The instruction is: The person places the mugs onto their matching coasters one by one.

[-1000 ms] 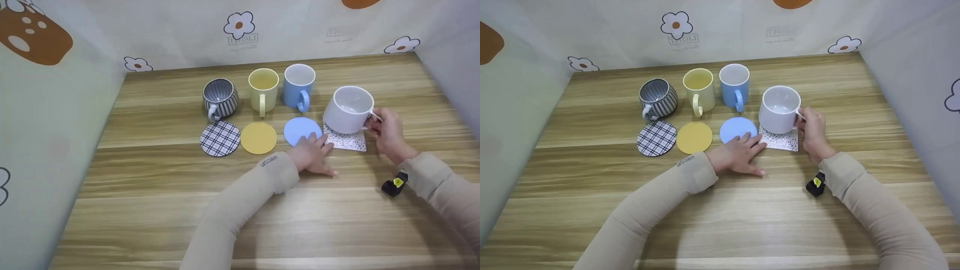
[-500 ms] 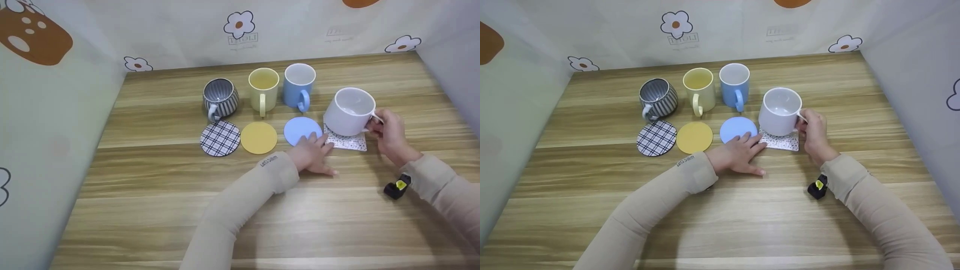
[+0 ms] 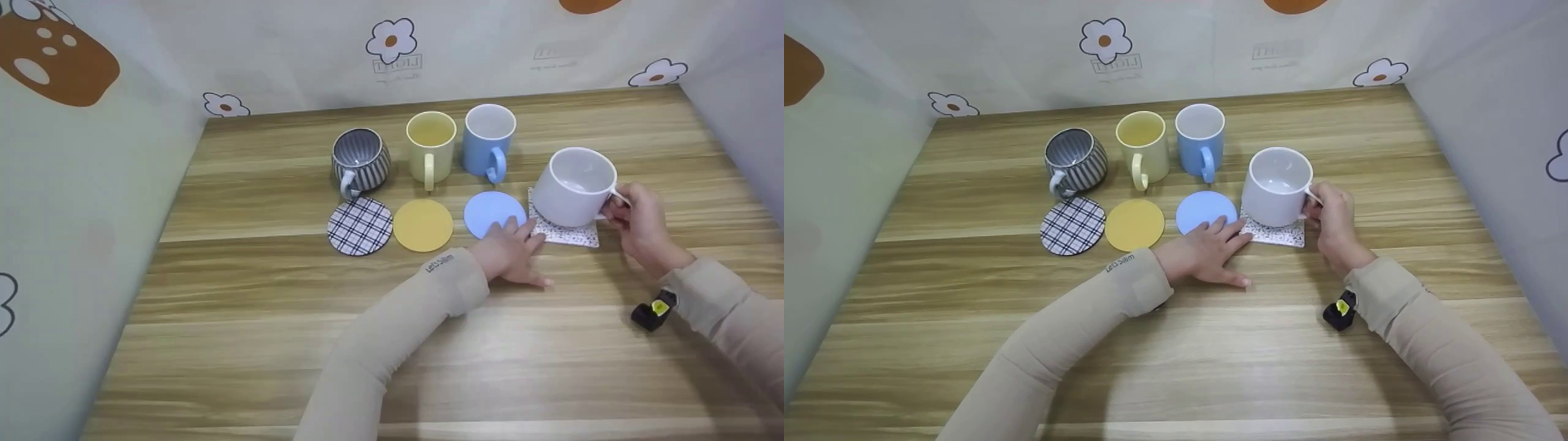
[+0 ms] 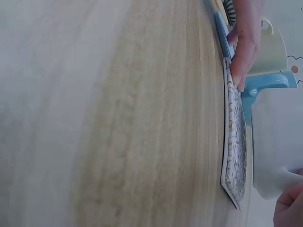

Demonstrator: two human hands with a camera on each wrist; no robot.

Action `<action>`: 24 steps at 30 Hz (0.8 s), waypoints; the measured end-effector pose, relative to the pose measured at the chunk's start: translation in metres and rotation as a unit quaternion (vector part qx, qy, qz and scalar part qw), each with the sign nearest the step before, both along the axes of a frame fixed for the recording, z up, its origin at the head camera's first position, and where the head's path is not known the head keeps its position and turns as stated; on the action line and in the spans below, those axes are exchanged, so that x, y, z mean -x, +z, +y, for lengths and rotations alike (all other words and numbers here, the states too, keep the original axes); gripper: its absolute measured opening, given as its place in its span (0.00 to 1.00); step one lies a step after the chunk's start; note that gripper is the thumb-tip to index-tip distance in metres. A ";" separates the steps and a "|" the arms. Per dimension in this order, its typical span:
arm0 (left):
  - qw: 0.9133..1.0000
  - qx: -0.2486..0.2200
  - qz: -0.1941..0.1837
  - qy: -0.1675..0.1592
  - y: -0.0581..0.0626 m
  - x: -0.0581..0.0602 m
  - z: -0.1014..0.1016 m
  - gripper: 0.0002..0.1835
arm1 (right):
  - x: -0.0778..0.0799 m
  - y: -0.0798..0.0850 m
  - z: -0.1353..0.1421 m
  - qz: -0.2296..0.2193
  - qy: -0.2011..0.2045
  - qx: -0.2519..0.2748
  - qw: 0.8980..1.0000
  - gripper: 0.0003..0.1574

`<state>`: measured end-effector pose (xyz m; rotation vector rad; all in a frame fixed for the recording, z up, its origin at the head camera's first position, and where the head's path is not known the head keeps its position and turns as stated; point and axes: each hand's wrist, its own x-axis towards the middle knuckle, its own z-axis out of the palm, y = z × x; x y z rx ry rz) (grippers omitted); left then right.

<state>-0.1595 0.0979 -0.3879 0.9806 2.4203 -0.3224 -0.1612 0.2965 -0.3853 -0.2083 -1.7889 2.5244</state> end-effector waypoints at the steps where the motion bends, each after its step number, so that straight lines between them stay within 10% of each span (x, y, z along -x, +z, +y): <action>1: 1.000 -0.001 0.000 0.001 0.000 0.000 0.000 0.49 | -0.001 0.000 0.000 -0.001 0.002 -0.002 1.000 0.27; 24: 1.000 -0.019 -0.012 0.006 -0.002 0.000 -0.001 0.49 | -0.007 -0.005 0.003 0.005 -0.011 0.002 1.000 0.26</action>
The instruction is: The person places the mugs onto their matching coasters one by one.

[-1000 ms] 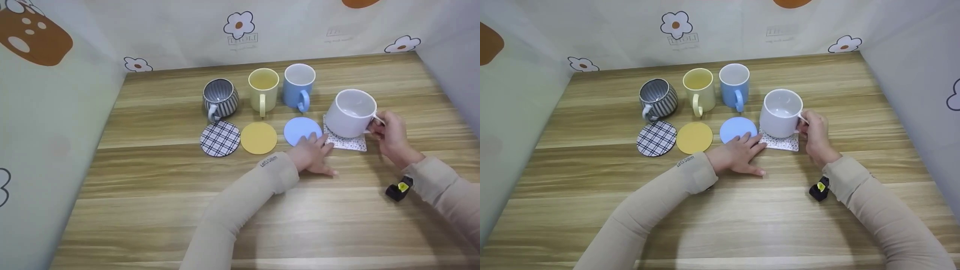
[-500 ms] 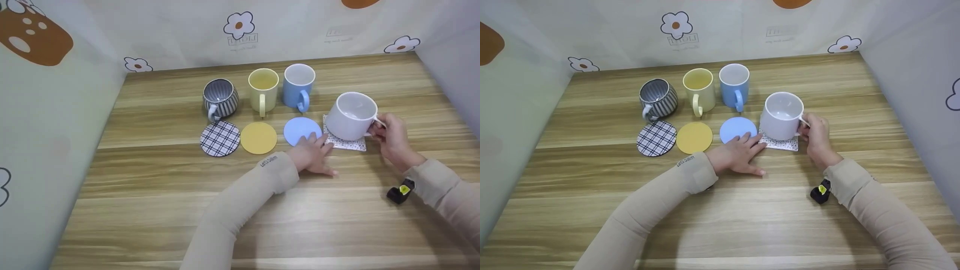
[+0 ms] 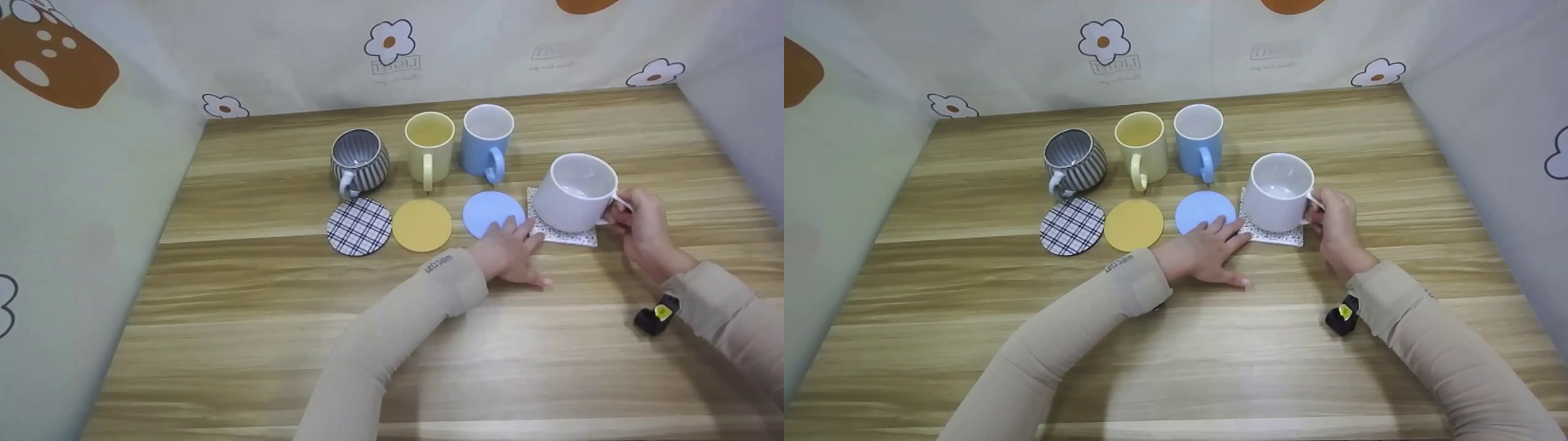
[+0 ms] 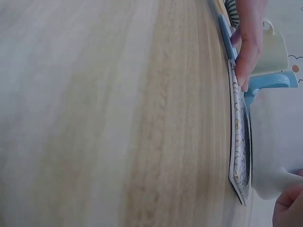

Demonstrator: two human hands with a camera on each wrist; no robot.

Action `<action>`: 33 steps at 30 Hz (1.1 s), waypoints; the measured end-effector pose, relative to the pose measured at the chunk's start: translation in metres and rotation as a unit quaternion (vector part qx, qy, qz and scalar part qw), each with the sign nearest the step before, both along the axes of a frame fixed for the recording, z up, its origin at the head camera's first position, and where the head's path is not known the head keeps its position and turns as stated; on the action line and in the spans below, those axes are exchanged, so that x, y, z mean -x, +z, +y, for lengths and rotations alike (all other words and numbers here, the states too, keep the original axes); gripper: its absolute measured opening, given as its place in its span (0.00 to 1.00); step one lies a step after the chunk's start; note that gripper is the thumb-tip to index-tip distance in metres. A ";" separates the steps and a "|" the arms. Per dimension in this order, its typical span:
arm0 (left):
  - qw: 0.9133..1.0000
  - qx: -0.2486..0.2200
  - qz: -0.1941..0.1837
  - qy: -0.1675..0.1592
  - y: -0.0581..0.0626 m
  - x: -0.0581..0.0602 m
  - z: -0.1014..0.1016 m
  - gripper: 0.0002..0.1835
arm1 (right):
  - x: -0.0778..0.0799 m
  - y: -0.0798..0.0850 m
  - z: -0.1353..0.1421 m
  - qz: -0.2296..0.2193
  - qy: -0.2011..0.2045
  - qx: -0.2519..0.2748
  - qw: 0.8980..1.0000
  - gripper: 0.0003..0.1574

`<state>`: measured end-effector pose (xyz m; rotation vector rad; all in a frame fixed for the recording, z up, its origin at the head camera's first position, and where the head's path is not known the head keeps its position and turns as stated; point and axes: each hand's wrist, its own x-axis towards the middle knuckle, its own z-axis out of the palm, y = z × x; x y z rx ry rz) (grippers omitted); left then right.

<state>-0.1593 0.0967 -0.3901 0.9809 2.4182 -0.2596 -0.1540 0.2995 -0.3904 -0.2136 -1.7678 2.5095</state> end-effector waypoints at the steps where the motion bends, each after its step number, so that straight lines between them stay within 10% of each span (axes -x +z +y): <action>1: 1.000 0.001 0.001 0.000 0.000 0.000 0.000 0.49 | -0.001 0.000 0.000 -0.003 0.000 0.000 1.000 0.26; 33: 1.000 0.017 0.014 0.002 -0.001 0.000 0.002 0.49 | -0.008 0.000 0.000 -0.011 0.004 -0.008 1.000 0.27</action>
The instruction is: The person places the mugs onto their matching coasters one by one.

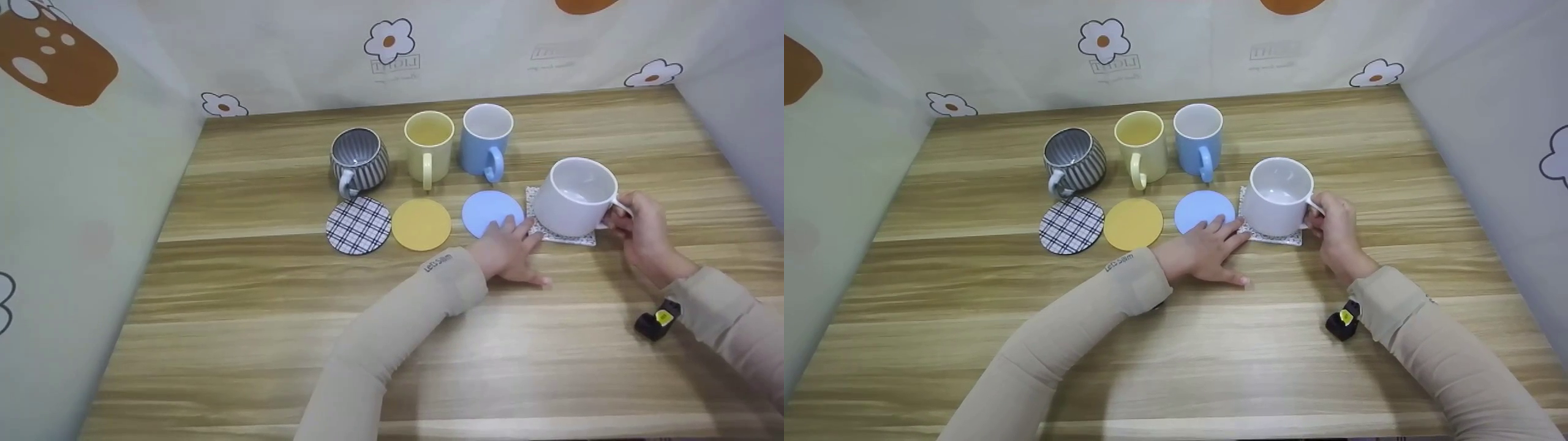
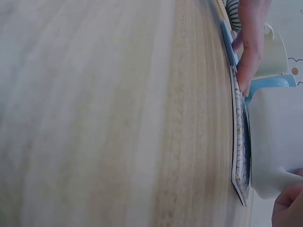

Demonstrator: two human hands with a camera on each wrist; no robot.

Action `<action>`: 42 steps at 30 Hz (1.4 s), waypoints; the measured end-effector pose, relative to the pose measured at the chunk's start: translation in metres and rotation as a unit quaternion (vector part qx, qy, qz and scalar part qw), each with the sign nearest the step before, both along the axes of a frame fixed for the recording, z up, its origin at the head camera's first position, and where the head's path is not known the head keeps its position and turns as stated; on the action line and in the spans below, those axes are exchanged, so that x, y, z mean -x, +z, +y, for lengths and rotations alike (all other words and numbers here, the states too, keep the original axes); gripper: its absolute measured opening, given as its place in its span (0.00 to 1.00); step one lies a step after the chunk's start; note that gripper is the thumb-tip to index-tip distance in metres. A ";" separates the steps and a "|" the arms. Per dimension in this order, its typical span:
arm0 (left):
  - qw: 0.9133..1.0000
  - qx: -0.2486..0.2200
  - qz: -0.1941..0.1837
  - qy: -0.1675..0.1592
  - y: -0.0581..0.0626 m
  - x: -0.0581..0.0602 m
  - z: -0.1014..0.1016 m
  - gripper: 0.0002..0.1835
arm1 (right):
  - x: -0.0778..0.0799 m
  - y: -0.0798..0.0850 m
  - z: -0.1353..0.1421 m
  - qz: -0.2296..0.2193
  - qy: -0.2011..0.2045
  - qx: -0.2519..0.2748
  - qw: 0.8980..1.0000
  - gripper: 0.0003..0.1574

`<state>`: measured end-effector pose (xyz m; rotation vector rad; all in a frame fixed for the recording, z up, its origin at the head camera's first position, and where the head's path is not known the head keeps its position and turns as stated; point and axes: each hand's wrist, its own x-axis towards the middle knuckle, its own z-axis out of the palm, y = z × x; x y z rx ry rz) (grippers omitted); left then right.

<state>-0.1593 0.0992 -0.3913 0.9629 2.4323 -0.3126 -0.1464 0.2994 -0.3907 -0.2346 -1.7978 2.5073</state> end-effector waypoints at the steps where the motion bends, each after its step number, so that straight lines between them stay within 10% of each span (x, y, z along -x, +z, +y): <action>1: 1.000 0.000 0.002 -0.001 0.000 0.000 0.000 0.49 | 0.000 0.000 0.000 0.001 0.000 0.000 1.000 0.27; 42: 1.000 0.001 0.002 -0.018 0.002 -0.001 -0.002 0.48 | -0.005 -0.008 0.006 0.001 0.040 -0.030 0.999 0.27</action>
